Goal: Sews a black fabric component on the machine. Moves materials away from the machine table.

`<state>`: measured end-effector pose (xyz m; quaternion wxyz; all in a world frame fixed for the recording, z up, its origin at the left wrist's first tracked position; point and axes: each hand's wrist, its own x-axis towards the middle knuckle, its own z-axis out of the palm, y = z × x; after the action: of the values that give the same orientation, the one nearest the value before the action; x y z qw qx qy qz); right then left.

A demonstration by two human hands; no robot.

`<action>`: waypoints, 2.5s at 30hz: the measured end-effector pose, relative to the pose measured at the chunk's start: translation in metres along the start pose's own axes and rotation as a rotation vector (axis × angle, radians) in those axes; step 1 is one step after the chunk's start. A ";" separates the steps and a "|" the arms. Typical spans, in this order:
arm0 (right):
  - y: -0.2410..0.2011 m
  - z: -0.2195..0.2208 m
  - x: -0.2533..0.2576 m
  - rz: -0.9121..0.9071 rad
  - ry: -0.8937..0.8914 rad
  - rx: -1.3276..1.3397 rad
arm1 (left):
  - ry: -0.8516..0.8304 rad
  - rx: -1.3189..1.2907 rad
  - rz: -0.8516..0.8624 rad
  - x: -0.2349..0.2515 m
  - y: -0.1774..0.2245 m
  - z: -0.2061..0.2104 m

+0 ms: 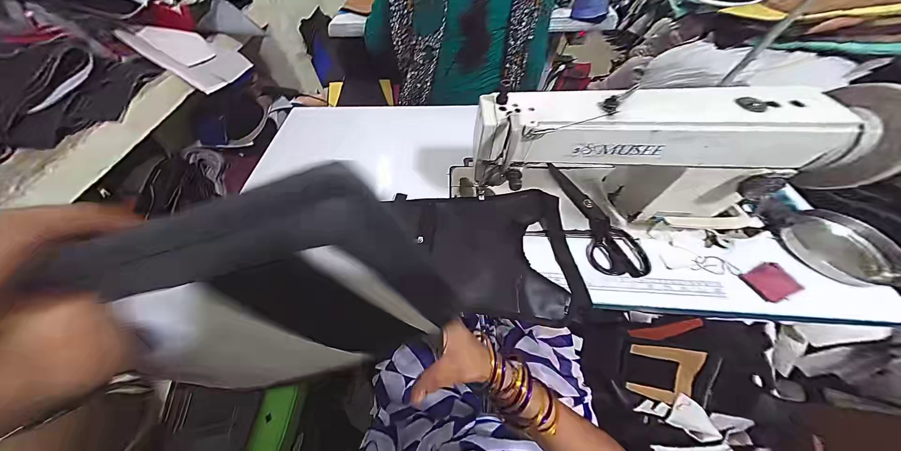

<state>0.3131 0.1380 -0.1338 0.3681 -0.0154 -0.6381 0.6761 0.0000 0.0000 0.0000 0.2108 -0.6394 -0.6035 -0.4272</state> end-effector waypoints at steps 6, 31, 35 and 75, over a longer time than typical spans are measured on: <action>-0.016 0.008 -0.041 -0.111 0.694 0.349 | -0.364 0.150 0.173 0.088 0.113 0.184; -0.042 -0.192 -0.040 0.408 0.617 -1.618 | -0.602 -0.038 -0.341 -0.061 0.065 0.291; -0.024 -0.269 -0.076 0.674 0.671 -1.674 | -0.673 0.027 -0.322 -0.058 0.064 0.286; -0.037 -0.214 -0.075 0.504 0.923 -0.474 | -1.056 -0.220 -0.022 0.006 0.074 0.366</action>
<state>0.4909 0.2785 -0.1746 0.4226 -0.5423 -0.5221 0.5047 0.1767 0.2773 -0.1773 -0.1940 -0.7791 -0.5858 -0.1105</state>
